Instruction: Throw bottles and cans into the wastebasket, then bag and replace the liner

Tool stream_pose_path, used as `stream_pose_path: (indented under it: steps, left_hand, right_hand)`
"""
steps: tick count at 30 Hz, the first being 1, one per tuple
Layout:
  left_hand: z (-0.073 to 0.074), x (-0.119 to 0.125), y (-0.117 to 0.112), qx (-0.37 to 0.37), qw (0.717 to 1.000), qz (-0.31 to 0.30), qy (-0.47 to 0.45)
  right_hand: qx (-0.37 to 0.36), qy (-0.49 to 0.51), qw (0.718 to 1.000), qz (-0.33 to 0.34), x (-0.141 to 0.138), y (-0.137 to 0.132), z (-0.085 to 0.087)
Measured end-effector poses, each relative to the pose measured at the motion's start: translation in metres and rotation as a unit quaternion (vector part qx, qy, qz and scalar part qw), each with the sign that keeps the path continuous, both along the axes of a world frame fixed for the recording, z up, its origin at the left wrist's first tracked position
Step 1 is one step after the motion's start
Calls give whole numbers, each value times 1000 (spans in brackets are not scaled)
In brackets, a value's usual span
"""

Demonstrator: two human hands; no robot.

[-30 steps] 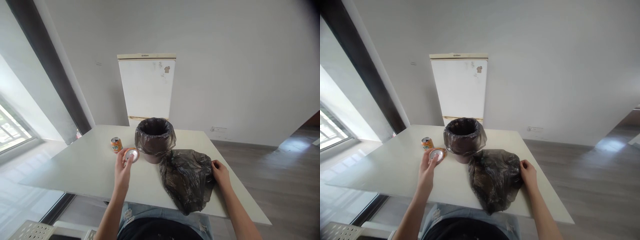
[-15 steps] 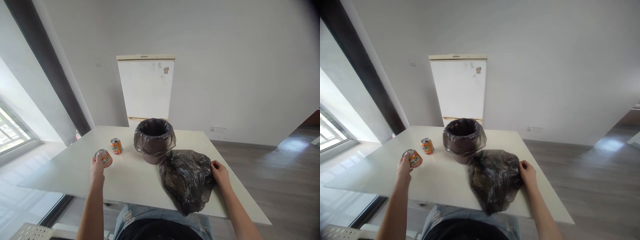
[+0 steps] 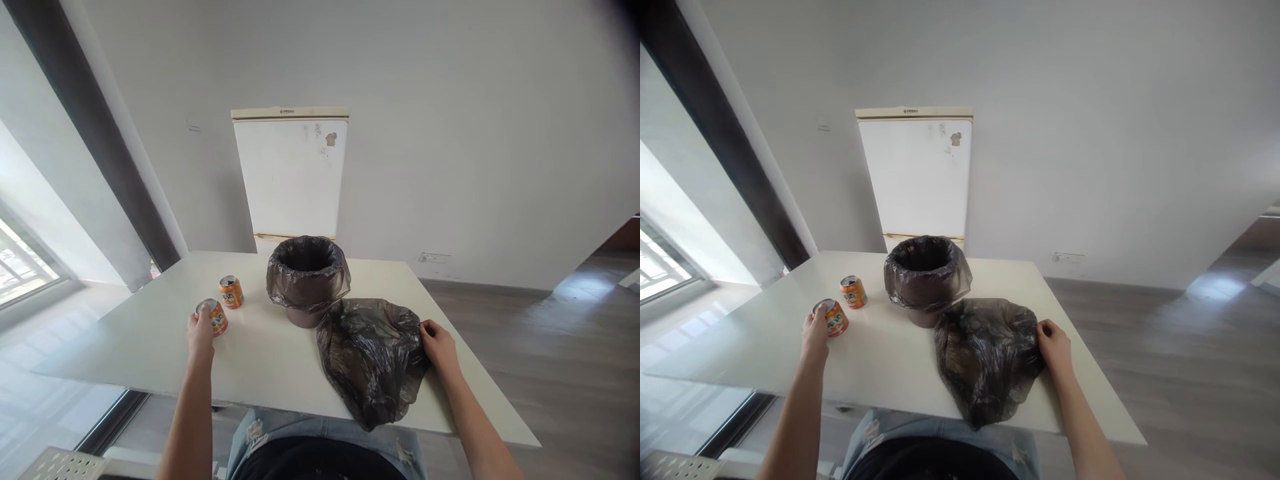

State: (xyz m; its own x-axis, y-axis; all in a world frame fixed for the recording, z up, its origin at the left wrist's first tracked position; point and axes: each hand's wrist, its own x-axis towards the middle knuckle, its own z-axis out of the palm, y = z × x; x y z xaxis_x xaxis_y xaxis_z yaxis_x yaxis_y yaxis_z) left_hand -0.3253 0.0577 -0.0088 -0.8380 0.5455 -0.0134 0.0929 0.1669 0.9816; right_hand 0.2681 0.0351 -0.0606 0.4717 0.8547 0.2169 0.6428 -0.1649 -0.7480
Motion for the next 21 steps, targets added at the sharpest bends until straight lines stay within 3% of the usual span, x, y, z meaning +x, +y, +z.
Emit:
stream_pose_path:
  steps: [7,21]
  left_hand:
    - [3,-6,7,-52,998,3,-39]
    - [10,-1,1,-58,998,-2,-12]
  right_hand:
    - [0,-3,1000,-2,-2,-1,3]
    - [-2,-1,1000,1,-1,-1,0]
